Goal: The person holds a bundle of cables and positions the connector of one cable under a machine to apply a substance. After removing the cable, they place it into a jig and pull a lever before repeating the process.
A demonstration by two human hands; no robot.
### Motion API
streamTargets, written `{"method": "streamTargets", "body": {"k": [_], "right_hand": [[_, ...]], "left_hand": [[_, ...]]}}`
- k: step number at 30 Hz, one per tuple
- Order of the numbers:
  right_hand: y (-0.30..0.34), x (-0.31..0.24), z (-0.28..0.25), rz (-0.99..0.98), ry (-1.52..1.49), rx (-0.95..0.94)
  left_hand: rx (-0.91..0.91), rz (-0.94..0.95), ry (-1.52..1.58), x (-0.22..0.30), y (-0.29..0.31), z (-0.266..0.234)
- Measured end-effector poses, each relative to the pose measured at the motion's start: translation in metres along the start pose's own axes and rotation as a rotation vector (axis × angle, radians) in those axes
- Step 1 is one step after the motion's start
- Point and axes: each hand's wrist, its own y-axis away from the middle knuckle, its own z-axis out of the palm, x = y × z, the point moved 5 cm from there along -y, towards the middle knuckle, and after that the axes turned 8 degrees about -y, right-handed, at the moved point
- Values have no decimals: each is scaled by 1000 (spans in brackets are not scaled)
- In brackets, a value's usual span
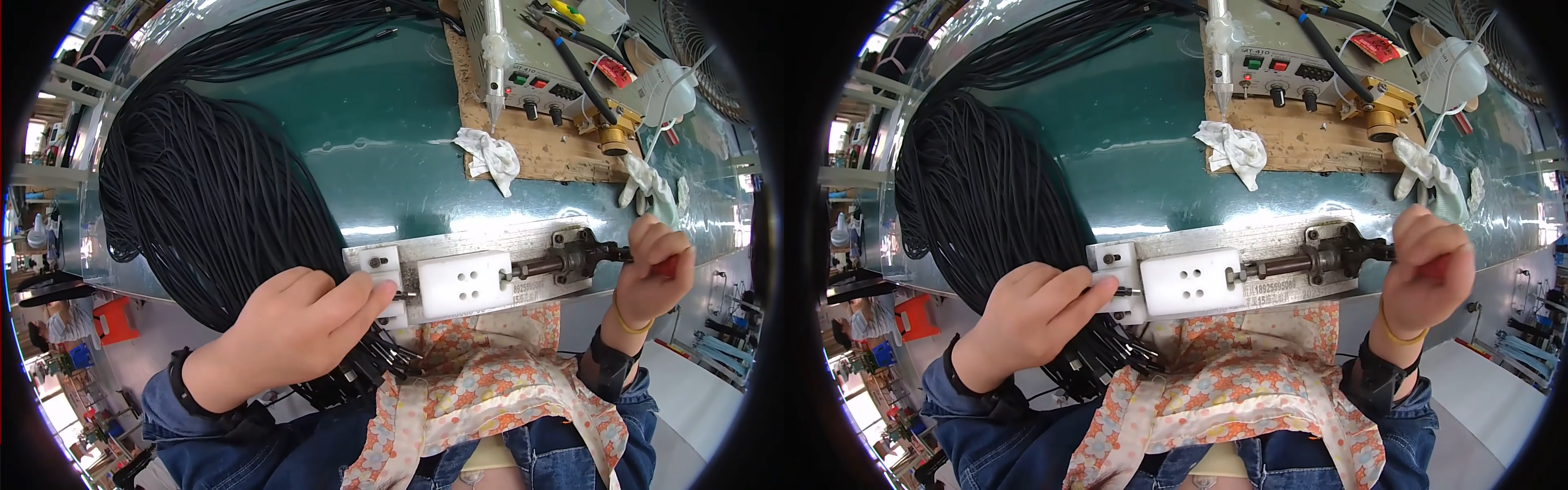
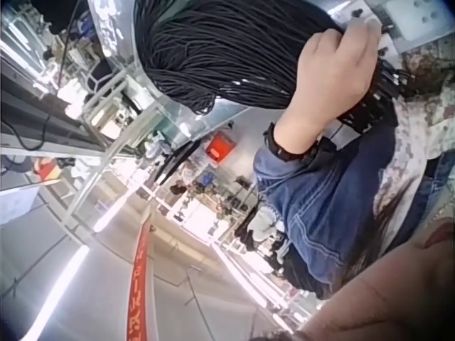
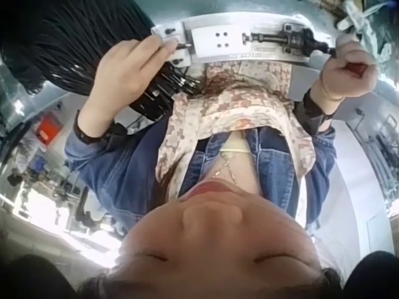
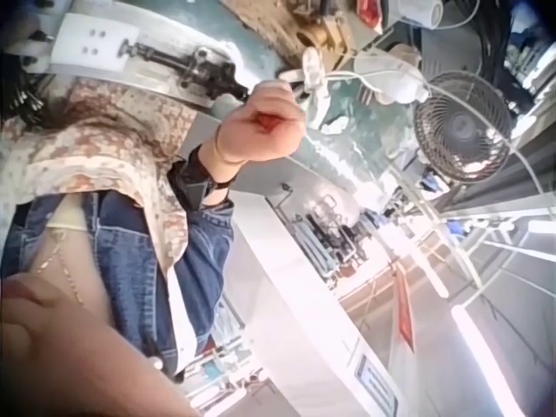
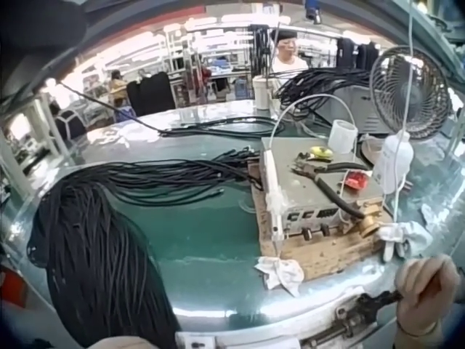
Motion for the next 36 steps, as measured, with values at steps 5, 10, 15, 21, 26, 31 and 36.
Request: {"method": "streamTargets", "body": {"k": [5,10,15,21,26,31,36], "right_hand": [[-2,0,-16,76,-287,198],[8,-6,37,-250,603,-247],[1,-1,43,-67,494,-451],[-1,-3,27,9,248,-224],[-1,0,28,-9,240,-251],[-3,0,-3,-7,-49,-14],[1,-4,2,-16,15,-21]], "left_hand": [[-54,-97,-69,2,0,6],[-65,-86,-49,-3,-1,8],[47,-70,95,-13,8,-1],[170,20,352,-19,7,-6],[137,27,441,-19,-5,10],[123,61,-51,-3,3,3],[-67,-34,-106,-4,10,2]]}}
